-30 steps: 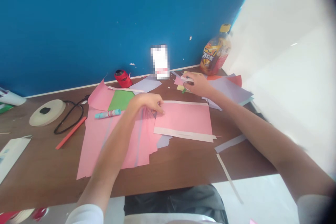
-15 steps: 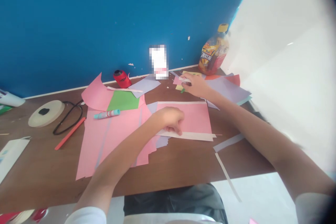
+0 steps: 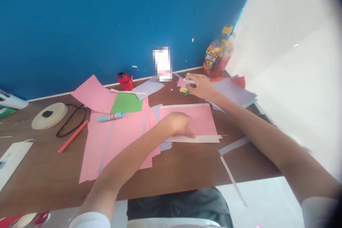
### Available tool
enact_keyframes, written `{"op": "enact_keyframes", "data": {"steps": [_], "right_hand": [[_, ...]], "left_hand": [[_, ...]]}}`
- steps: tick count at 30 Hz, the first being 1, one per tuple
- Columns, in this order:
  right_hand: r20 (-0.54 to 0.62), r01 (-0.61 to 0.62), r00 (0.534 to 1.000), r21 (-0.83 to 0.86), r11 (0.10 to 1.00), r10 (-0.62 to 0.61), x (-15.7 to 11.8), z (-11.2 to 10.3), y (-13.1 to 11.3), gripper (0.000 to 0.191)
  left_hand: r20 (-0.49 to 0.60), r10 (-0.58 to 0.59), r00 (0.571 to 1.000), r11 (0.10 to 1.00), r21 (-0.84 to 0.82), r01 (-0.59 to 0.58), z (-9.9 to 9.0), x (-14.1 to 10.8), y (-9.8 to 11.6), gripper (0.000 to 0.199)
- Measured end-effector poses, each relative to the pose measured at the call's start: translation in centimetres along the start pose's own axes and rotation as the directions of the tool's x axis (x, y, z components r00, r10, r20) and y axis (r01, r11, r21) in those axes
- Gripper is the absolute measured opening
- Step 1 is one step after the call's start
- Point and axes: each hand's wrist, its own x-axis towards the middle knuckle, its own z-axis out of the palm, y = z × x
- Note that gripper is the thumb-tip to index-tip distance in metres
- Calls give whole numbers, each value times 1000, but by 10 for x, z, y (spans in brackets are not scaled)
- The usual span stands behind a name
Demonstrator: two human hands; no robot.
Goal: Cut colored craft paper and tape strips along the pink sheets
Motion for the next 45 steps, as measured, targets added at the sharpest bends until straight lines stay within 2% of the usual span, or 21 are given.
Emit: {"op": "enact_keyframes", "data": {"steps": [3,7,11,15,21,24,26,29,32,36,41,45], "right_hand": [[-8,6,1000,2,1000,-6,0,0,1,36],[-16,5,1000,7,1000,-5,0,-1,1,34],[-27,3,1000,1,1000,-3,0,0,1,33],[-16,-6,1000,-1,1000,6,1,2,2,33],[-14,12,1000,21,1000,-12,1,2,2,32],[-14,4,1000,17,1000,-3,0,1,2,32],[-14,-6,1000,10,1000,7,0,1,2,33],[-18,-1,1000,14,1000,2,0,1,2,33],[-17,-2,1000,11,1000,2,1,1,2,33],[-37,5,999,-2,1000,-5,1,2,2,33],[-45,18,999,26,1000,-17,3,3,6,31],[-34,59,998,64,996,-57,3,0,2,32]], "left_hand": [[41,-20,999,999,-26,21,-1,0,1,56],[8,-11,1000,997,79,10,-2,-4,7,50],[34,-9,999,997,82,7,-2,-7,11,55],[-19,-50,999,997,62,51,1,-7,18,63],[-32,-90,995,979,179,94,6,-5,28,58],[-39,-63,997,989,135,68,3,-4,20,64],[26,-28,999,997,73,26,-1,-5,12,64],[131,-4,991,1000,21,2,-8,-7,3,48],[75,-8,997,992,123,-2,-10,-9,4,37],[11,-6,1000,982,191,3,-6,-5,7,44],[-46,70,997,991,117,-64,-4,3,-5,52],[-35,131,991,991,-22,-131,-16,1,-22,46]]}}
